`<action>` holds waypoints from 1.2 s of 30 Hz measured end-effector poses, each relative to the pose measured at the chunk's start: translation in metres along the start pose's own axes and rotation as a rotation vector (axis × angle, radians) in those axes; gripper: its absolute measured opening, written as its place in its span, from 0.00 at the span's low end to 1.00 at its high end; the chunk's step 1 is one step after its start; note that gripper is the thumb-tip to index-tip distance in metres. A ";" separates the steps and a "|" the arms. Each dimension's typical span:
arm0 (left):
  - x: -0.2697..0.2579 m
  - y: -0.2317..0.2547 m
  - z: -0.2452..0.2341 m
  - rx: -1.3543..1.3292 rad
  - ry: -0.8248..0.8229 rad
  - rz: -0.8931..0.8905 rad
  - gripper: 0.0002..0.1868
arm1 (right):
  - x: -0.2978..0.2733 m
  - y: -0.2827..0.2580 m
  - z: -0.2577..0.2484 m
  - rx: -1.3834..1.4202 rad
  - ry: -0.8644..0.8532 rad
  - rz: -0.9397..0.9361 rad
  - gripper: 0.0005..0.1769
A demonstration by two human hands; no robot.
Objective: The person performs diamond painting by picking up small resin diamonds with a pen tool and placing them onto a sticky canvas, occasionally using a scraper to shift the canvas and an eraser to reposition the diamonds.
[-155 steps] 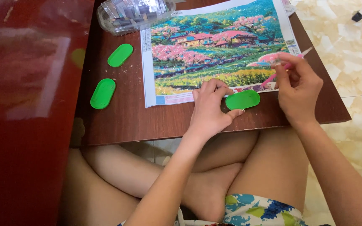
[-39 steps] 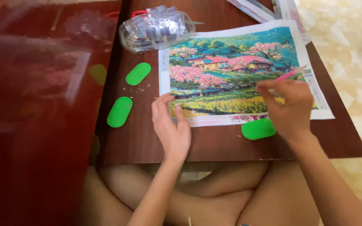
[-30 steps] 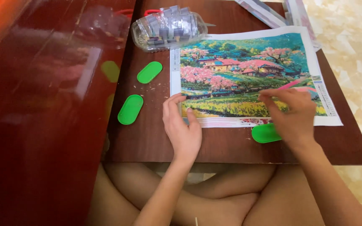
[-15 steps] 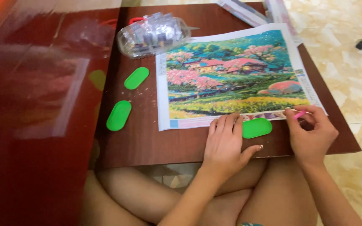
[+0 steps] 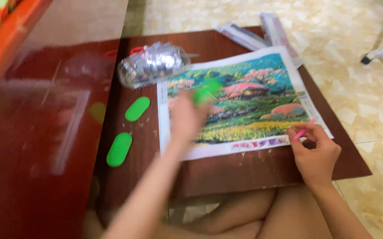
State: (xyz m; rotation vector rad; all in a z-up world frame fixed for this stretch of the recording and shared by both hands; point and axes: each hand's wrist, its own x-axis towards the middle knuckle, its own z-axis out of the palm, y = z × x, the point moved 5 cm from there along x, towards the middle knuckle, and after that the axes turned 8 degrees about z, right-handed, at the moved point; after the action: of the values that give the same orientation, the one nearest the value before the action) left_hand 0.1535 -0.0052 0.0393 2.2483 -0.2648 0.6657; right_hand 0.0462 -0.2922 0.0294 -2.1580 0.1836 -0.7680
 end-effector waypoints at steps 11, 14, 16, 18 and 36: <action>0.084 -0.109 -0.041 -1.001 0.298 -0.910 0.23 | 0.016 -0.025 0.028 0.046 -0.045 0.025 0.10; 0.059 -0.108 -0.026 -0.825 0.319 -0.735 0.20 | 0.019 -0.027 0.044 0.051 -0.093 -0.016 0.11; 0.036 -0.083 -0.028 -0.653 0.318 -0.565 0.18 | 0.022 -0.033 0.053 0.063 -0.112 -0.061 0.13; 0.001 -0.042 -0.027 -0.483 0.016 -0.481 0.23 | 0.021 -0.041 0.063 0.027 -0.206 -0.071 0.14; -0.017 -0.080 -0.075 0.220 0.051 -0.025 0.18 | 0.046 -0.073 0.105 -0.126 -0.385 -0.430 0.23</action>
State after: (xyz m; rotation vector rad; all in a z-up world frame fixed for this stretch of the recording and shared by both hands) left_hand 0.1417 0.1043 0.0237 2.4343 -0.1437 0.7703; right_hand 0.1354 -0.1927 0.0554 -2.4525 -0.4558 -0.5641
